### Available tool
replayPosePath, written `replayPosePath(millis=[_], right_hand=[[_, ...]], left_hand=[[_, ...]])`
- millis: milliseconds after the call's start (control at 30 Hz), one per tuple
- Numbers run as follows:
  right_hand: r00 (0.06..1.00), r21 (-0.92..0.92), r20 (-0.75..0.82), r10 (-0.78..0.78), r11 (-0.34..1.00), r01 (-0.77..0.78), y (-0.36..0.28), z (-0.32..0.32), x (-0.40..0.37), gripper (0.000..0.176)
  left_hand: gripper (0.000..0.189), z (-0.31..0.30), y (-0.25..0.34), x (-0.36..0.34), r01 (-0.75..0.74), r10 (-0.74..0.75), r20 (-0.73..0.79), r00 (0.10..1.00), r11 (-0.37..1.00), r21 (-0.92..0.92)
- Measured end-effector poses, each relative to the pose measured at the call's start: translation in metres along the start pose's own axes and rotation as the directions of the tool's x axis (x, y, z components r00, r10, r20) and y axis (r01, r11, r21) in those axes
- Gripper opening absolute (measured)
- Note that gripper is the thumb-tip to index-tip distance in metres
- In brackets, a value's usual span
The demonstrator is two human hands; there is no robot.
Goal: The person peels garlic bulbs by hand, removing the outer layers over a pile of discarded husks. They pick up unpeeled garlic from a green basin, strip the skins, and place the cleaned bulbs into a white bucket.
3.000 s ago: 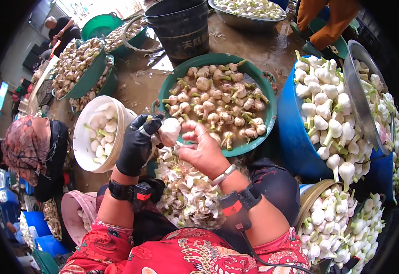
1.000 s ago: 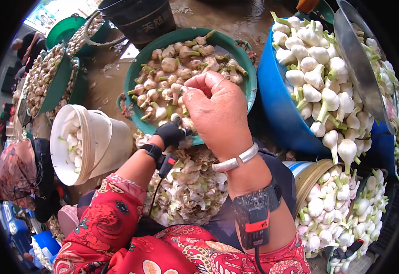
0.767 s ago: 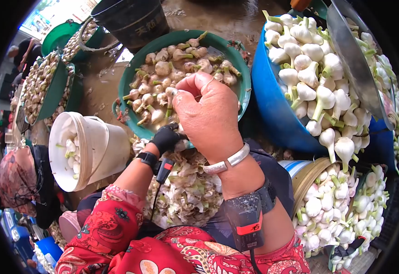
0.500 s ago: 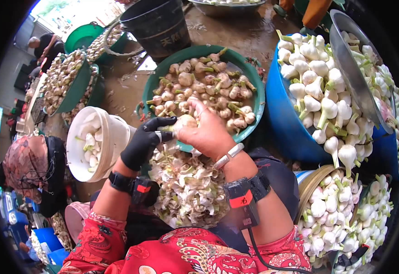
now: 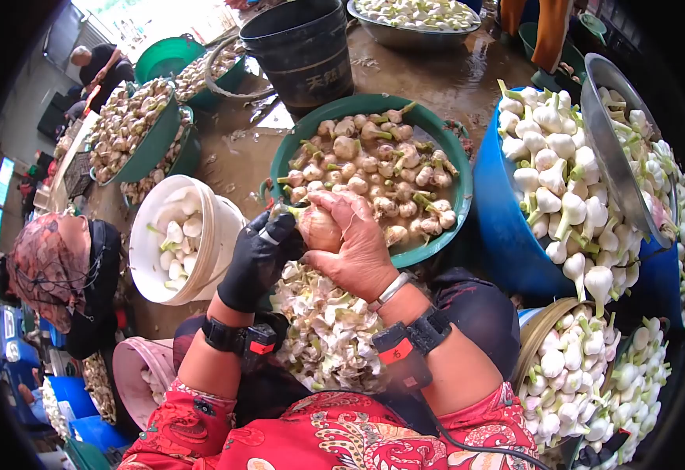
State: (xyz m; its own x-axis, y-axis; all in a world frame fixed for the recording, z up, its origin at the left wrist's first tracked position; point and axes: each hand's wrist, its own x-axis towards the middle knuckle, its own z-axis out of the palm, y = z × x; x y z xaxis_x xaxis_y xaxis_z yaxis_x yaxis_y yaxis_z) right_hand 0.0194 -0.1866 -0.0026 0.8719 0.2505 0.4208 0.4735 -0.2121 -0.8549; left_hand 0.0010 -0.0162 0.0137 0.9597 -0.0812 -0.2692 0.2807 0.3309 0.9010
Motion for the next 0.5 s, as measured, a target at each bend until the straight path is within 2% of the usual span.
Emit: replayPosePath(millis=[133, 200, 233, 267, 300, 333, 367, 400, 433, 467, 500], right_hand=[[0.999, 0.049, -0.026, 0.032, 0.998, -0.030, 0.007, 0.003, -0.002, 0.074], [0.991, 0.248, 0.005, 0.132, 0.960, -0.129, 0.012, 0.004, -0.003, 0.074], [0.991, 0.246, 0.005, 0.134, 0.960, -0.131, 0.012, 0.002, -0.005, 0.074], [0.956, 0.507, 0.103, 0.276, 0.812, -0.289, 0.001, -0.002, -0.002, 0.075], [0.897, 0.704, 0.233, 0.375, 0.571, -0.422, -0.005, -0.005, -0.001, 0.075], [0.886, 0.712, 0.261, 0.383, 0.543, -0.445, -0.004, -0.006, -0.003, 0.066], [0.888, 0.711, 0.258, 0.381, 0.548, -0.442, -0.005, -0.009, -0.003, 0.066], [0.809, 0.768, 0.379, 0.448, 0.336, -0.546, -0.006, -0.013, -0.003, 0.057], [0.716, 0.778, 0.507, 0.480, 0.102, -0.619, -0.006, -0.016, -0.004, 0.049], [0.690, 0.717, 0.599, 0.406, 0.110, -0.688, 0.007, -0.014, -0.006, 0.041], [0.688, 0.717, 0.600, 0.408, 0.108, -0.689, 0.008, -0.015, -0.008, 0.041]], left_hand=[[0.021, -0.001, -0.001, 0.004, -0.007, 0.009, 0.023, 1.000, 0.999, -0.054], [0.022, 0.002, 0.004, -0.001, 0.002, 0.001, 0.027, 1.000, 0.995, -0.102], [0.022, 0.002, 0.003, -0.002, 0.004, -0.001, 0.028, 1.000, 0.995, -0.105], [0.022, 0.002, 0.002, -0.003, -0.017, 0.019, 0.023, 1.000, 0.997, -0.072], [0.022, 0.001, 0.002, -0.003, -0.039, 0.040, 0.020, 0.999, 0.999, -0.038], [0.022, -0.003, 0.001, -0.003, -0.041, 0.041, 0.022, 0.999, 0.998, -0.038], [0.022, -0.009, -0.001, -0.002, -0.078, 0.075, 0.028, 0.997, 0.990, 0.120], [0.022, -0.014, -0.003, 0.000, -0.113, 0.107, 0.039, 0.994, 0.955, 0.275], [0.022, -0.015, -0.006, 0.002, -0.114, 0.107, 0.042, 0.993, 0.955, 0.273], [0.022, -0.017, -0.009, 0.003, -0.199, 0.194, 0.054, 0.979, 0.887, 0.417], [0.022, -0.021, -0.014, 0.006, -0.272, 0.276, 0.077, 0.958, 0.790, 0.550]])
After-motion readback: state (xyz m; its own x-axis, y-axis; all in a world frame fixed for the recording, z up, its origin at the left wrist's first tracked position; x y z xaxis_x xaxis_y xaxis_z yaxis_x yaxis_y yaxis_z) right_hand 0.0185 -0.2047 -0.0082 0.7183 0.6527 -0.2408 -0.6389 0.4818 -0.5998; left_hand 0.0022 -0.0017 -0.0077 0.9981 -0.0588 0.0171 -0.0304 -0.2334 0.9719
